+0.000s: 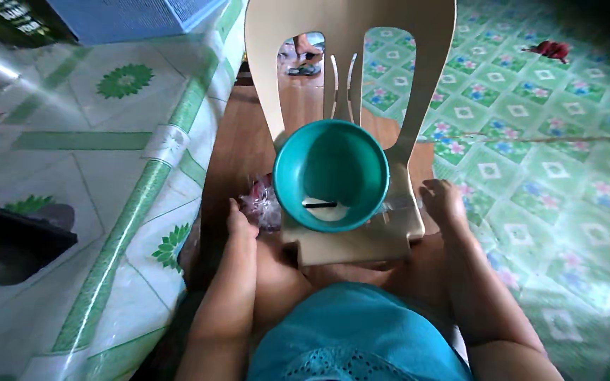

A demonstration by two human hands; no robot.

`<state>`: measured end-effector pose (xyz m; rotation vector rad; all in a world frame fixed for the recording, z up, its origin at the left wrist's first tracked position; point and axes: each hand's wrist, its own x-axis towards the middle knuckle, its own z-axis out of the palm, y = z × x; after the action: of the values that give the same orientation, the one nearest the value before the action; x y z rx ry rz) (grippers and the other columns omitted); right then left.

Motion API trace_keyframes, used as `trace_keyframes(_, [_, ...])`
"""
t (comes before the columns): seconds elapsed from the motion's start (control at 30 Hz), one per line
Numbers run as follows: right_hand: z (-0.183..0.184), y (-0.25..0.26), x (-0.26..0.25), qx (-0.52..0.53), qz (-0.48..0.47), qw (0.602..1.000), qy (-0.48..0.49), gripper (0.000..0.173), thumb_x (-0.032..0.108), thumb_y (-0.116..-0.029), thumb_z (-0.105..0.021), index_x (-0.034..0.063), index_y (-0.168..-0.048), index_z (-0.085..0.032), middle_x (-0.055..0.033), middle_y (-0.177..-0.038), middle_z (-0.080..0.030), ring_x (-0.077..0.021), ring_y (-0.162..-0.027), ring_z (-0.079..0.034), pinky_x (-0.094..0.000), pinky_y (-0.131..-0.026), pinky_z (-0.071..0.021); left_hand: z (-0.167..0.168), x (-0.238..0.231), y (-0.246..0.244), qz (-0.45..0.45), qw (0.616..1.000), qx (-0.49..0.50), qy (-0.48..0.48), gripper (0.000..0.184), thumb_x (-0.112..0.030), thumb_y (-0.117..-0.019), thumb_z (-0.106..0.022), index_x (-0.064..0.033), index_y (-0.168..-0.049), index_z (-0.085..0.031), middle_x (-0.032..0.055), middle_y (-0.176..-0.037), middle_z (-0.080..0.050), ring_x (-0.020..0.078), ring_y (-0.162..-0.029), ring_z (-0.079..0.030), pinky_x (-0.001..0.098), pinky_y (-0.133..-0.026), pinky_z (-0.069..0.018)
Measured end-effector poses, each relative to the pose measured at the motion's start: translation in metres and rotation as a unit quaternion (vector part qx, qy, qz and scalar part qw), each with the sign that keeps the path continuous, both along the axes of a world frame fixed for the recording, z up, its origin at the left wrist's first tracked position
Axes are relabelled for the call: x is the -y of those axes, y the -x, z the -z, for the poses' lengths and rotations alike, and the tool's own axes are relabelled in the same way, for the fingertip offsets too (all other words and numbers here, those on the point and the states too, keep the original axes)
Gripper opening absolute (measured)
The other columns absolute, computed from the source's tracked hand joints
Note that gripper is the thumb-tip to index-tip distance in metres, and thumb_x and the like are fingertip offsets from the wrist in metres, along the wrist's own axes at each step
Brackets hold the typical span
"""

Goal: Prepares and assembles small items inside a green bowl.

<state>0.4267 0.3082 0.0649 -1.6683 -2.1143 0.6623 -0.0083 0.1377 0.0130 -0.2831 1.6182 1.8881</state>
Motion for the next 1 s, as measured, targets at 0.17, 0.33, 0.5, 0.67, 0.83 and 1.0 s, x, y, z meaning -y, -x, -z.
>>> trace_keyframes(0.17, [0.023, -0.022, -0.012, -0.25, 0.138, 0.926, 0.245, 0.047, 0.035, -0.1083, -0.051, 0.0012, -0.142, -0.052, -0.0206, -0.131, -0.062, -0.0312, -0.112, -0.063, -0.0504, -0.094, -0.0514, 0.002, 0.0, 0.0, 0.024, 1.0, -0.007, -0.018, 0.054, -0.054, -0.1077, -0.037, -0.0102, -0.136, -0.051, 0.0114, -0.113, -0.062, 0.0229, -0.094, -0.063, 0.0449, -0.081, -0.0541])
trace_keyframes(0.33, [0.038, -0.017, -0.014, -0.238, 0.118, 0.92, 0.289, 0.041, 0.035, -0.1052, -0.059, 0.0037, -0.132, -0.059, -0.013, -0.105, -0.069, -0.022, -0.091, -0.066, -0.0431, -0.081, -0.0537, 0.013, -0.006, 0.003, 0.049, 0.998, -0.008, -0.025, 0.046, -0.05, -0.1077, -0.041, -0.0103, -0.124, -0.058, 0.0063, -0.1, -0.062, 0.0184, -0.084, -0.06, 0.0397, -0.076, -0.0527])
trace_keyframes(0.5, [0.039, -0.007, -0.006, -0.103, 0.093, 0.984, 0.111, 0.064, 0.036, -0.0907, -0.078, 0.004, -0.141, -0.054, -0.0268, -0.143, -0.052, -0.0458, -0.129, -0.052, -0.0687, -0.101, -0.0449, 0.014, -0.004, 0.004, 0.056, 0.998, -0.017, -0.032, 0.044, -0.049, -0.1078, -0.043, -0.0095, -0.121, -0.058, 0.0057, -0.097, -0.064, 0.0168, -0.08, -0.061, 0.0368, -0.072, -0.0535])
trace_keyframes(0.67, [0.017, 0.027, 0.013, 0.048, -0.18, 0.981, -0.047, 0.024, 0.022, -0.0922, -0.075, 0.0084, -0.113, -0.076, -0.0172, -0.123, -0.068, -0.0398, -0.123, -0.059, -0.0654, -0.105, -0.0436, 0.007, 0.001, 0.003, 0.045, 0.998, -0.021, -0.043, 0.039, -0.045, -0.1079, -0.044, -0.0095, -0.108, -0.06, 0.0046, -0.088, -0.062, 0.0162, -0.073, -0.059, 0.0355, -0.067, -0.0532])
trace_keyframes(0.83, [0.021, 0.051, 0.021, 0.202, -0.267, 0.942, 0.021, 0.031, 0.023, -0.1034, -0.057, 0.0103, -0.128, -0.071, -0.0129, -0.137, -0.064, -0.0365, -0.135, -0.051, -0.0641, -0.113, -0.034, 0.014, 0.0, 0.003, 0.061, 0.997, -0.021, -0.03, 0.044, -0.047, -0.1077, -0.045, -0.0077, -0.123, -0.059, 0.0076, -0.098, -0.064, 0.0183, -0.081, -0.062, 0.0379, -0.073, -0.0546])
trace_keyframes(1.0, [0.009, 0.059, 0.026, 0.27, -0.302, 0.914, 0.012, 0.03, 0.017, -0.1044, -0.053, 0.0073, -0.127, -0.07, -0.0174, -0.135, -0.064, -0.0392, -0.133, -0.054, -0.0646, -0.112, -0.0342, 0.017, -0.002, 0.004, 0.058, 0.998, -0.032, -0.011, 0.048, -0.047, -0.1066, -0.048, -0.006, -0.129, -0.059, 0.0112, -0.109, -0.066, 0.0222, -0.092, -0.063, 0.0424, -0.081, -0.054])
